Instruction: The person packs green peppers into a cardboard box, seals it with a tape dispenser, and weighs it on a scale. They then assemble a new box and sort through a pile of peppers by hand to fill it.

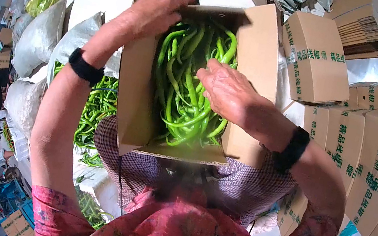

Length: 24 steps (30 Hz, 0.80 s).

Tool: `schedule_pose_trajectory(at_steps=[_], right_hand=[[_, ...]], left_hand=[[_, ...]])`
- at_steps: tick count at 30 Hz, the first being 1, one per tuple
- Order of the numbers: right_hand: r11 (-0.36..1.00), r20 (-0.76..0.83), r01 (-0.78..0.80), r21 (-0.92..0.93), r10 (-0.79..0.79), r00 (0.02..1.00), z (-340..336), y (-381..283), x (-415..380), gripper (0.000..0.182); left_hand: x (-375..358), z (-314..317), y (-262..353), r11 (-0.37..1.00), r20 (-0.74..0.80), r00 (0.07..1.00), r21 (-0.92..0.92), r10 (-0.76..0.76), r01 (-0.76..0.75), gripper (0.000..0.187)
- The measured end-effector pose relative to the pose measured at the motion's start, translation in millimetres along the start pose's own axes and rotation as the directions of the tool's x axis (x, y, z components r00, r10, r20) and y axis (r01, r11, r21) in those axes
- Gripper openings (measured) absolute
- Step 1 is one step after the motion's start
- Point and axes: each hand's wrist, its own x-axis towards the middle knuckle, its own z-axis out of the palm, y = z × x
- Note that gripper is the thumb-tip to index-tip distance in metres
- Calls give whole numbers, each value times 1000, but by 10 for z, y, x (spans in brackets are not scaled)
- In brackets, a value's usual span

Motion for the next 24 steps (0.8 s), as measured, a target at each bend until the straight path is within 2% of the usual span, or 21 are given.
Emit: schedule_pose_trajectory(at_steps=[1,3,4,5,7,8,11,12,13,15,16,17,19,20,21,22,23,24], right_hand=[[1000,-6,0,-2,0,1000,21,49,18,24],[998,24,6,57,-7,1000,42,141,73,24],[998,22,38,57,-40,999,49,194,92,28],[998,21,36,58,-37,999,61,233,121,28],[996,96,-13,85,5,995,86,273,160,30],[995,49,20,95,-24,999,137,295,163,30],[993,101,-21,120,9,995,53,242,157,31],[996,71,6,84,-12,997,39,196,134,33],[996,74,8,88,-14,997,14,166,90,33],[984,74,137,113,-146,987,-140,78,-54,36],[955,11,241,174,-247,969,-269,5,-187,51],[953,20,241,183,-249,968,-267,-58,-278,51],[929,242,305,212,-352,904,-214,-216,-440,71],[942,359,251,222,-318,878,-184,-353,-497,78],[955,472,193,227,-281,835,-148,-500,-538,84],[970,539,107,217,-211,815,-126,-596,-566,79],[970,543,106,220,-212,812,-98,-609,-557,79],[976,482,160,148,-212,850,-63,-615,-546,76]], left_hand=[[56,13,15,999,346,937,36,-46,35,53],[-47,322,14,996,263,961,-34,89,-83,52],[-202,342,109,997,121,991,-52,62,-56,50],[-220,359,105,997,123,990,-52,65,-59,50],[-246,418,74,997,28,998,-58,60,-58,53],[-234,469,44,995,32,995,-23,98,-98,61],[-331,576,186,993,-34,994,44,107,-106,60],[-331,502,186,995,61,993,-1,103,-103,68],[-325,495,176,995,65,993,-2,100,-101,68],[-321,524,165,997,77,994,-19,82,-81,70],[-332,514,166,996,92,992,-40,83,-80,74],[-348,517,173,996,99,992,-47,76,-72,74],[-379,516,211,996,70,994,-39,78,-75,80],[-373,492,235,999,133,990,-15,47,-46,89],[-388,506,232,999,141,989,-24,46,-43,89],[-394,521,231,997,120,990,-4,71,-71,90],[-396,528,224,995,95,991,20,96,-98,92],[-383,486,257,997,149,987,29,61,-66,95]])
